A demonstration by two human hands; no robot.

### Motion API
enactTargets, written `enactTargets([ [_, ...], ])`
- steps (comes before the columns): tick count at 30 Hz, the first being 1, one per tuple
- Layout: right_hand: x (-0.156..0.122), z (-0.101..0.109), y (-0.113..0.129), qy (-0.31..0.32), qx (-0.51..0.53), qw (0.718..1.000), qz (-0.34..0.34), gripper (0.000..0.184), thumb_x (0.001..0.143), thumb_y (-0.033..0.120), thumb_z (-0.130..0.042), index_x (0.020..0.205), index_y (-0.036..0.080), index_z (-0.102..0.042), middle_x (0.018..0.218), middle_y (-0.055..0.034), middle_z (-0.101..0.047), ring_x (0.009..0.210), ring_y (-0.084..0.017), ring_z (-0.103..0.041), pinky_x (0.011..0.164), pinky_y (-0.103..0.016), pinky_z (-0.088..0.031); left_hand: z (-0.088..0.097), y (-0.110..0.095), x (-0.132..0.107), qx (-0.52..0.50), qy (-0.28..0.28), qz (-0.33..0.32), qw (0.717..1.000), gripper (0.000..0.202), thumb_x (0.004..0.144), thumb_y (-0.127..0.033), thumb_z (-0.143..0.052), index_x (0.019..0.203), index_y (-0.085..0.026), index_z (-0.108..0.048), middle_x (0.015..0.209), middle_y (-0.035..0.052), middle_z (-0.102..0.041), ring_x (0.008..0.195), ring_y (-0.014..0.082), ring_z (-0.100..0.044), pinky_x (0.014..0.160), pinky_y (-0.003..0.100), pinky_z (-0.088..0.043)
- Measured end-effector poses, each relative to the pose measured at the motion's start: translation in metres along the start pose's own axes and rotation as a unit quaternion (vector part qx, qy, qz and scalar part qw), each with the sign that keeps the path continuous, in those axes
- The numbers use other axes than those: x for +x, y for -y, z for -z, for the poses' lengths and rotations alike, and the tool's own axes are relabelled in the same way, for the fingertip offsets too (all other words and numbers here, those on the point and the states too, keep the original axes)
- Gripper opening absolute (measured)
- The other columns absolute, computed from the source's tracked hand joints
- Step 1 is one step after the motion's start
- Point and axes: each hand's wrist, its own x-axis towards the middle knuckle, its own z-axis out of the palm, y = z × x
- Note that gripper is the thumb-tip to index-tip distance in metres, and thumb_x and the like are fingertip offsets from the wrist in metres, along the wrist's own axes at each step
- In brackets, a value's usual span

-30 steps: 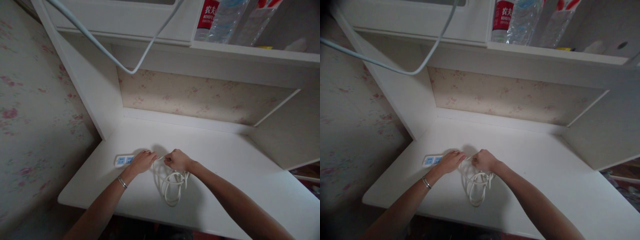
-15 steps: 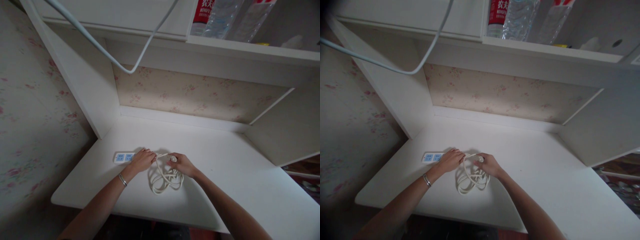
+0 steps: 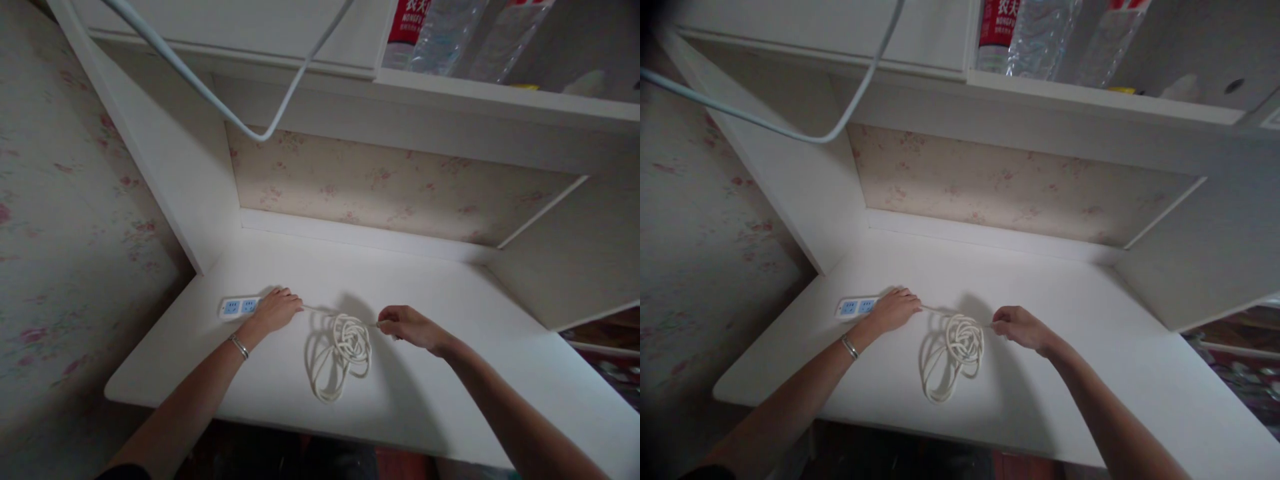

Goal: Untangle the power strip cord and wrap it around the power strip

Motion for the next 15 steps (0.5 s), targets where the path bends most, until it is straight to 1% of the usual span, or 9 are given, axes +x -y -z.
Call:
enactTargets([
  [3,-0.019,0.013,-0.014,0.005,0.027,1.000,0.015,0.023,0.074,0.032,-0.056,0.079,0.014,-0.068,0.067,-0.0033,-0.061,0.062,-0.013,-0.051,0.056,-0.025,-0.037,0.000,0.004,0.002,-0.004,0.005,0.014,1.000,0.020,0.093,-0.033,-0.047,0.088,-0.023,-0.064,0.094,0.0032,-0.070,0.093,0.0194,-0.056,0.082,0.034,-0.037],
  [6,-0.036,0.030,-0.033,-0.025,0.078,0.997,0.012,0.023,0.073,0.032,-0.055,0.079,0.014,-0.069,0.068,-0.0033,-0.061,0.063,-0.013,-0.049,0.059,-0.026,-0.038,0.000,0.006,0.006,-0.008,0.006,0.022,1.000,0.022,0.094,-0.035,-0.044,0.090,-0.024,-0.063,0.095,0.0028,-0.070,0.094,0.0196,-0.056,0.081,0.034,-0.036],
  [8,-0.046,0.035,-0.045,-0.045,0.102,0.994,-0.003,0.025,0.072,0.032,-0.056,0.082,0.014,-0.070,0.069,-0.0038,-0.061,0.062,-0.014,-0.049,0.059,-0.027,-0.037,0.000,0.006,0.008,-0.011,0.008,0.029,0.999,0.023,0.094,-0.036,-0.044,0.090,-0.024,-0.064,0.097,0.0027,-0.070,0.096,0.0201,-0.056,0.081,0.035,-0.036],
  [10,-0.054,0.031,-0.052,-0.038,0.127,0.991,-0.015,0.030,0.071,0.032,-0.057,0.090,0.015,-0.070,0.072,-0.0052,-0.063,0.063,-0.015,-0.050,0.059,-0.028,-0.038,0.000,0.005,0.010,-0.015,0.009,0.039,0.999,0.024,0.093,-0.037,-0.045,0.089,-0.024,-0.064,0.098,0.0034,-0.070,0.097,0.0205,-0.056,0.082,0.035,-0.037],
  [11,-0.057,0.026,-0.053,-0.022,0.138,0.990,-0.019,0.032,0.071,0.033,-0.056,0.094,0.015,-0.070,0.074,-0.0060,-0.064,0.064,-0.016,-0.052,0.060,-0.029,-0.040,0.000,0.005,0.012,-0.018,0.010,0.045,0.999,0.024,0.093,-0.037,-0.045,0.089,-0.024,-0.064,0.098,0.0040,-0.069,0.098,0.0206,-0.056,0.082,0.035,-0.037],
  [13,-0.065,0.012,-0.049,0.026,0.146,0.989,-0.022,0.033,0.072,0.034,-0.057,0.095,0.017,-0.071,0.077,-0.0074,-0.066,0.069,-0.018,-0.056,0.067,-0.031,-0.043,0.000,0.005,0.014,-0.023,0.012,0.058,0.998,0.024,0.093,-0.037,-0.045,0.090,-0.024,-0.065,0.098,0.0050,-0.069,0.099,0.0212,-0.056,0.083,0.035,-0.037],
  [15,-0.072,-0.005,-0.037,0.086,0.133,0.987,-0.021,0.032,0.074,0.038,-0.058,0.095,0.019,-0.072,0.082,-0.0083,-0.068,0.078,-0.020,-0.060,0.076,-0.032,-0.044,-0.001,0.005,0.017,-0.029,0.016,0.073,0.997,0.026,0.093,-0.038,-0.044,0.090,-0.023,-0.065,0.098,0.0065,-0.069,0.100,0.0222,-0.056,0.083,0.036,-0.038],
])
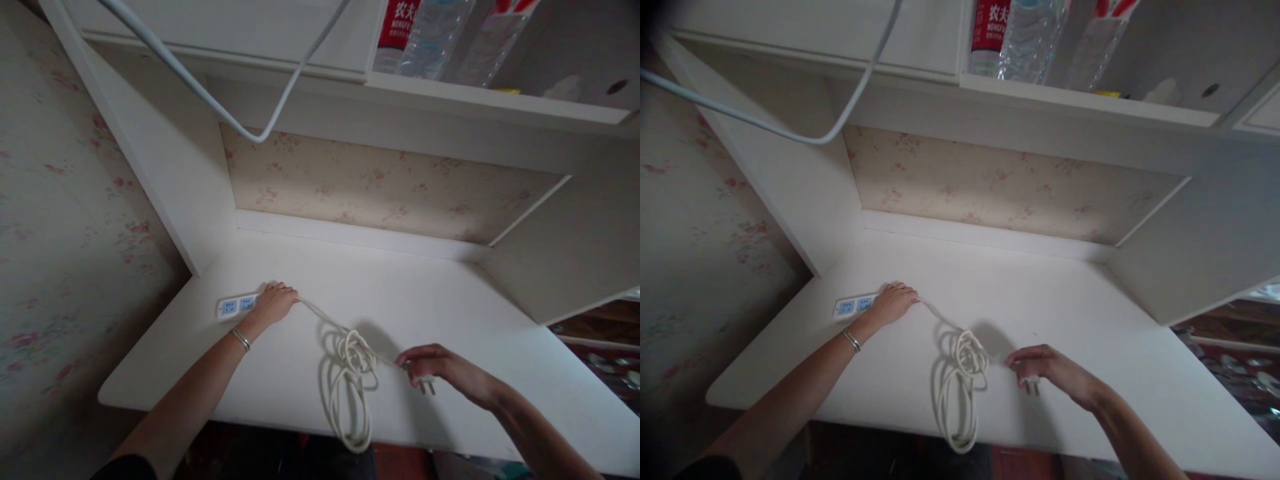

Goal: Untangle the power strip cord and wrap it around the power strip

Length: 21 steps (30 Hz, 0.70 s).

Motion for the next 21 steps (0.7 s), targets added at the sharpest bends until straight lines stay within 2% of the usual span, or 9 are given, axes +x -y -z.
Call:
enactTargets([
  [3,-0.002,-0.030,0.020,0.113,-0.023,0.993,0.002,0.043,0.072,0.042,-0.065,0.111,0.023,-0.068,0.102,-0.0082,-0.068,0.095,-0.023,-0.061,0.084,-0.032,-0.044,-0.001,0.000,0.005,-0.012,0.009,0.028,1.000,0.030,0.093,-0.038,-0.042,0.087,-0.022,-0.066,0.093,0.0094,-0.070,0.099,0.0236,-0.057,0.082,0.036,-0.040],
  [6,0.009,-0.056,0.046,0.184,-0.117,0.972,0.086,0.051,0.065,0.036,-0.074,0.114,0.025,-0.066,0.103,-0.0051,-0.068,0.096,-0.022,-0.061,0.082,-0.029,-0.044,-0.002,0.000,0.009,-0.026,0.019,0.047,0.998,0.032,0.093,-0.039,-0.042,0.087,-0.022,-0.068,0.091,0.0097,-0.070,0.097,0.0238,-0.059,0.081,0.036,-0.041],
  [7,0.016,-0.064,0.053,0.167,-0.164,0.964,0.127,0.041,0.067,0.034,-0.073,0.106,0.025,-0.069,0.094,-0.0033,-0.069,0.088,-0.020,-0.062,0.078,-0.027,-0.044,-0.001,0.001,0.010,-0.032,0.023,0.050,0.998,0.032,0.092,-0.040,-0.042,0.087,-0.022,-0.068,0.092,0.0090,-0.071,0.097,0.0234,-0.060,0.081,0.035,-0.041],
  [9,0.036,-0.080,0.066,0.077,-0.242,0.949,0.186,0.017,0.076,0.036,-0.065,0.083,0.022,-0.071,0.072,-0.0003,-0.066,0.067,-0.015,-0.058,0.064,-0.023,-0.041,-0.001,0.001,0.011,-0.044,0.033,0.058,0.997,0.029,0.090,-0.041,-0.046,0.089,-0.024,-0.069,0.094,0.0073,-0.071,0.094,0.0223,-0.062,0.079,0.033,-0.042],
  [11,0.061,-0.093,0.073,0.012,-0.256,0.944,0.209,0.023,0.079,0.041,-0.063,0.071,0.020,-0.067,0.062,0.0008,-0.060,0.058,-0.012,-0.052,0.055,-0.022,-0.036,-0.001,0.002,0.011,-0.055,0.044,0.069,0.995,0.027,0.088,-0.040,-0.048,0.090,-0.024,-0.070,0.096,0.0067,-0.072,0.093,0.0217,-0.063,0.078,0.031,-0.043],
  [13,0.091,-0.105,0.075,0.008,-0.200,0.960,0.197,0.027,0.079,0.044,-0.062,0.070,0.018,-0.064,0.060,0.0013,-0.059,0.055,-0.011,-0.050,0.051,-0.021,-0.034,0.000,0.002,0.013,-0.066,0.054,0.079,0.993,0.025,0.086,-0.035,-0.049,0.091,-0.024,-0.071,0.097,0.0072,-0.072,0.094,0.0215,-0.063,0.079,0.030,-0.043],
  [16,0.138,-0.121,0.072,0.020,-0.033,0.994,0.106,0.027,0.079,0.042,-0.061,0.068,0.017,-0.059,0.055,0.0014,-0.058,0.045,-0.010,-0.050,0.043,-0.020,-0.035,0.002,0.004,0.015,-0.088,0.071,0.082,0.990,0.023,0.083,-0.029,-0.050,0.092,-0.023,-0.071,0.097,0.0061,-0.072,0.094,0.0206,-0.063,0.078,0.028,-0.042],
  [18,0.164,-0.129,0.067,-0.021,0.075,0.995,0.057,0.024,0.078,0.036,-0.062,0.065,0.017,-0.057,0.054,0.0003,-0.058,0.044,-0.010,-0.052,0.042,-0.020,-0.038,0.005,0.006,0.016,-0.106,0.083,0.080,0.988,0.024,0.083,-0.028,-0.048,0.093,-0.023,-0.070,0.099,0.0045,-0.072,0.093,0.0196,-0.064,0.076,0.026,-0.042],
  [21,0.190,-0.137,0.061,-0.090,0.147,0.984,0.048,0.024,0.083,0.033,-0.055,0.066,0.017,-0.054,0.058,-0.0006,-0.060,0.048,-0.009,-0.054,0.048,-0.020,-0.045,0.011,0.009,0.015,-0.131,0.098,0.076,0.984,0.033,0.089,-0.029,-0.037,0.092,-0.024,-0.070,0.100,0.0022,-0.072,0.090,0.0184,-0.064,0.073,0.026,-0.043],
])
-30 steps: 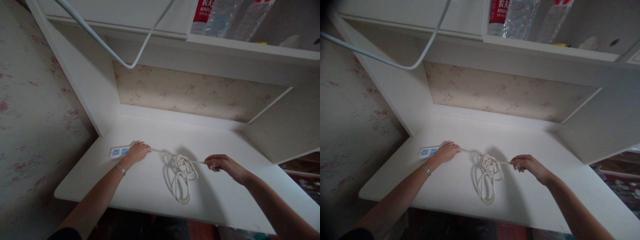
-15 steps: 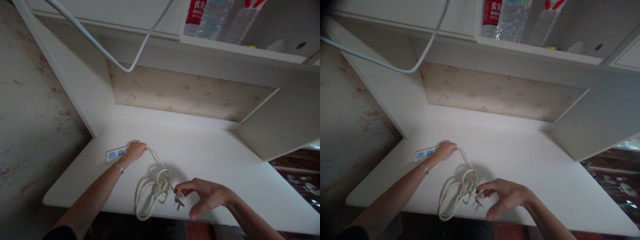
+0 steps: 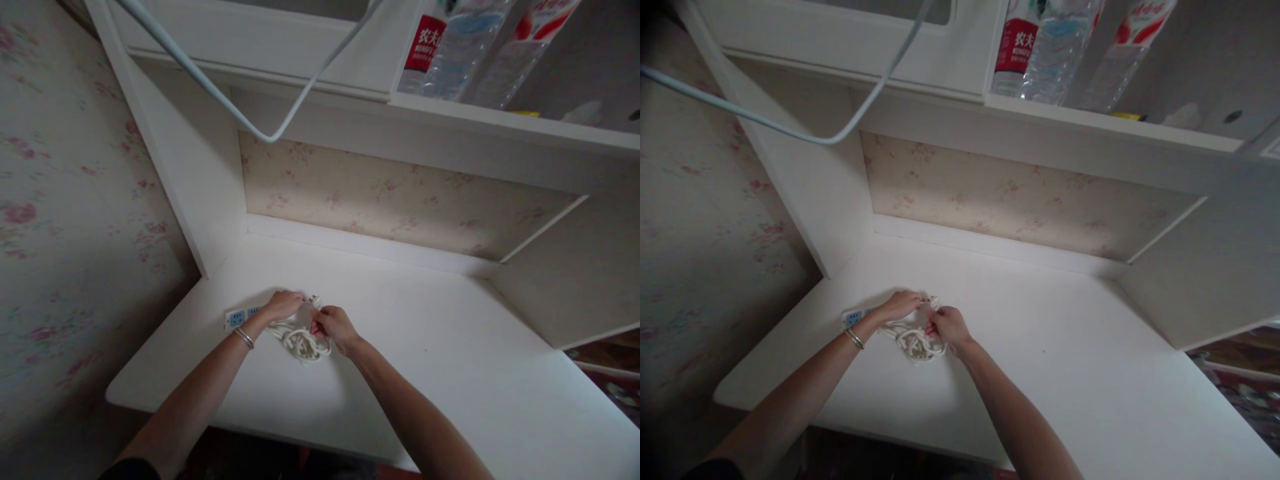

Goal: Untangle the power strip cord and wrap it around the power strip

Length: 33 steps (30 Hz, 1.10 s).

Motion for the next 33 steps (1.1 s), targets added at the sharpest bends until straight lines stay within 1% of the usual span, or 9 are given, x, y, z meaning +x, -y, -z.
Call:
enactTargets([
  [4,0.013,-0.002,-0.007,-0.040,0.025,0.999,-0.002,0.023,0.084,0.032,-0.052,0.067,0.017,-0.052,0.060,-0.0010,-0.060,0.046,-0.008,-0.053,0.049,-0.020,-0.046,0.004,-0.003,-0.008,-0.012,-0.002,-0.011,1.000,0.044,0.092,-0.049,-0.032,0.090,-0.025,-0.069,0.096,0.0015,-0.073,0.092,0.0191,-0.064,0.078,0.026,-0.041],
  [6,0.017,-0.001,-0.007,-0.053,0.028,0.998,-0.007,0.022,0.084,0.032,-0.051,0.068,0.017,-0.052,0.058,-0.0006,-0.059,0.044,-0.008,-0.052,0.046,-0.019,-0.044,0.002,-0.006,-0.012,-0.006,-0.020,-0.011,1.000,0.047,0.086,-0.059,-0.038,0.092,-0.024,-0.069,0.097,0.0041,-0.072,0.096,0.0213,-0.062,0.083,0.028,-0.040],
  [9,0.024,0.000,-0.002,-0.056,0.016,0.998,-0.010,0.024,0.083,0.037,-0.053,0.069,0.017,-0.054,0.052,0.0013,-0.056,0.039,-0.008,-0.048,0.039,-0.018,-0.037,-0.002,-0.009,-0.014,0.012,-0.037,-0.011,0.999,0.050,0.078,-0.067,-0.046,0.090,-0.023,-0.068,0.094,0.0061,-0.072,0.097,0.0241,-0.062,0.084,0.030,-0.040],
  [13,0.035,-0.005,0.005,-0.034,-0.022,0.999,-0.004,0.029,0.078,0.041,-0.059,0.065,0.016,-0.055,0.045,0.0041,-0.050,0.035,-0.007,-0.041,0.035,-0.018,-0.029,-0.004,-0.009,-0.011,0.011,-0.027,-0.019,0.999,0.045,0.072,-0.065,-0.055,0.085,-0.023,-0.068,0.088,0.0050,-0.071,0.090,0.0239,-0.063,0.079,0.030,-0.041],
  [16,0.040,-0.010,0.007,-0.029,-0.058,0.998,0.022,0.030,0.078,0.042,-0.059,0.064,0.015,-0.056,0.045,0.0050,-0.048,0.037,-0.006,-0.039,0.037,-0.018,-0.028,-0.005,-0.008,-0.009,0.012,-0.027,-0.018,0.999,0.041,0.073,-0.060,-0.057,0.084,-0.022,-0.068,0.087,0.0052,-0.071,0.084,0.0229,-0.064,0.074,0.029,-0.042],
  [21,0.035,-0.002,0.005,-0.022,-0.158,0.985,0.070,0.025,0.082,0.035,-0.052,0.078,0.013,-0.064,0.063,-0.0009,-0.063,0.053,-0.009,-0.054,0.049,-0.019,-0.038,-0.006,-0.006,-0.009,0.017,-0.031,-0.025,0.999,0.036,0.077,-0.054,-0.056,0.087,-0.022,-0.068,0.087,0.0052,-0.072,0.082,0.0222,-0.065,0.069,0.028,-0.042],
  [25,0.026,0.020,0.000,-0.053,-0.285,0.950,0.112,0.021,0.082,0.029,-0.051,0.090,0.018,-0.068,0.086,-0.0026,-0.068,0.079,-0.014,-0.061,0.068,-0.022,-0.043,-0.008,-0.006,-0.010,0.020,-0.035,-0.035,0.999,0.031,0.082,-0.048,-0.053,0.083,-0.021,-0.067,0.086,0.0061,-0.072,0.083,0.0212,-0.065,0.073,0.028,-0.042],
  [29,0.018,0.033,-0.007,-0.074,-0.426,0.894,0.114,0.019,0.082,0.026,-0.052,0.086,0.020,-0.070,0.087,-0.0061,-0.065,0.096,-0.020,-0.056,0.084,-0.028,-0.039,-0.011,-0.009,-0.011,0.019,-0.049,-0.022,0.998,0.037,0.091,-0.043,-0.040,0.081,-0.018,-0.066,0.086,0.0096,-0.071,0.086,0.0214,-0.064,0.076,0.029,-0.042],
  [33,0.018,0.030,-0.012,-0.102,-0.515,0.844,0.105,0.030,0.088,0.024,-0.044,0.112,0.022,-0.062,0.103,-0.0113,-0.057,0.100,-0.024,-0.052,0.086,-0.034,-0.038,-0.013,-0.010,-0.011,0.007,-0.061,-0.006,0.998,0.037,0.093,-0.044,-0.036,0.090,-0.019,-0.064,0.089,0.0090,-0.070,0.083,0.0198,-0.064,0.071,0.028,-0.042],
])
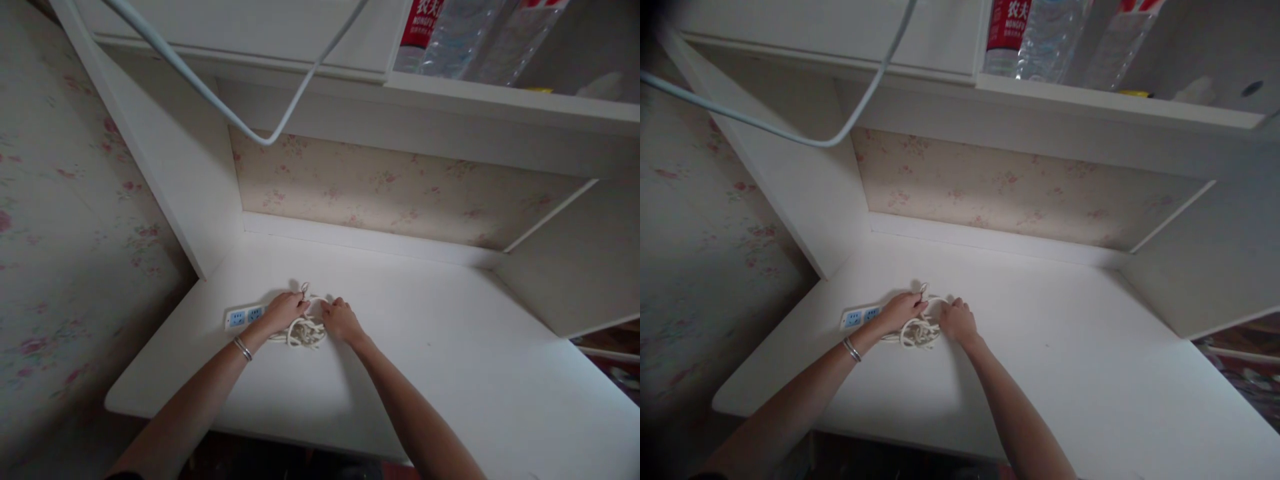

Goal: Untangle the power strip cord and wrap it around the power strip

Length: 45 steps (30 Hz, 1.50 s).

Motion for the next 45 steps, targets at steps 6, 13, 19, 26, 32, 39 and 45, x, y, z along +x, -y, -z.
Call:
enactTargets([
  [6,-0.003,0.005,0.009,-0.053,-0.085,0.994,0.047,0.039,0.094,0.025,-0.037,0.133,0.025,-0.043,0.117,-0.0133,-0.046,0.103,-0.025,-0.047,0.083,-0.034,-0.037,-0.001,0.003,0.001,-0.016,-0.008,0.032,0.999,0.037,0.094,-0.045,-0.034,0.097,-0.018,-0.059,0.092,0.0090,-0.070,0.081,0.0190,-0.065,0.066,0.026,-0.042],
  [13,-0.013,0.022,0.007,-0.104,-0.190,0.966,0.138,0.036,0.096,0.030,-0.038,0.132,0.029,-0.045,0.110,-0.0104,-0.052,0.097,-0.024,-0.047,0.081,-0.035,-0.032,0.004,-0.003,0.000,-0.024,0.010,0.025,0.999,0.050,0.097,-0.044,-0.021,0.101,-0.018,-0.063,0.100,0.0105,-0.070,0.091,0.0201,-0.064,0.076,0.027,-0.042],
  [19,0.001,0.027,0.006,-0.105,-0.196,0.956,0.189,0.024,0.088,0.031,-0.056,0.111,0.024,-0.059,0.105,-0.0078,-0.052,0.093,-0.022,-0.048,0.078,-0.031,-0.034,0.009,-0.007,-0.007,-0.019,0.037,0.003,0.999,0.062,0.094,-0.057,-0.017,0.099,-0.020,-0.067,0.099,0.0092,-0.071,0.091,0.0224,-0.064,0.078,0.029,-0.041],
  [26,0.025,0.025,0.001,-0.062,-0.082,0.962,0.253,0.019,0.085,0.028,-0.060,0.103,0.023,-0.066,0.099,-0.0064,-0.053,0.090,-0.019,-0.049,0.078,-0.029,-0.037,0.011,-0.006,-0.011,-0.006,0.056,-0.010,0.998,0.055,0.088,-0.063,-0.033,0.091,-0.021,-0.068,0.087,0.0078,-0.072,0.077,0.0210,-0.064,0.066,0.026,-0.037],
  [32,0.043,0.019,-0.022,0.037,0.064,0.951,0.300,0.032,0.076,0.033,-0.071,0.108,0.029,-0.069,0.079,0.0020,-0.051,0.075,-0.011,-0.053,0.069,-0.019,-0.040,0.011,0.001,-0.013,-0.017,0.036,-0.082,0.996,0.052,0.092,-0.056,-0.030,0.093,-0.020,-0.068,0.084,0.0069,-0.071,0.073,0.0187,-0.062,0.062,0.025,-0.033],
  [39,0.043,0.009,-0.021,0.078,0.156,0.944,0.280,0.034,0.071,0.027,-0.072,0.105,0.027,-0.070,0.080,0.0025,-0.051,0.064,-0.008,-0.049,0.063,-0.019,-0.041,0.011,0.006,-0.012,-0.015,0.039,-0.124,0.991,0.052,0.092,-0.057,-0.032,0.089,-0.019,-0.068,0.079,0.0068,-0.070,0.070,0.0183,-0.060,0.062,0.025,-0.034],
  [45,0.028,0.041,-0.009,0.017,0.000,0.930,0.366,0.022,0.067,0.029,-0.073,0.089,0.025,-0.074,0.090,-0.0027,-0.053,0.086,-0.017,-0.051,0.080,-0.028,-0.041,0.003,0.007,-0.011,0.033,0.025,-0.117,0.992,0.053,0.092,-0.058,-0.032,0.086,-0.021,-0.068,0.078,0.0061,-0.071,0.072,0.0182,-0.063,0.065,0.025,-0.037],
])
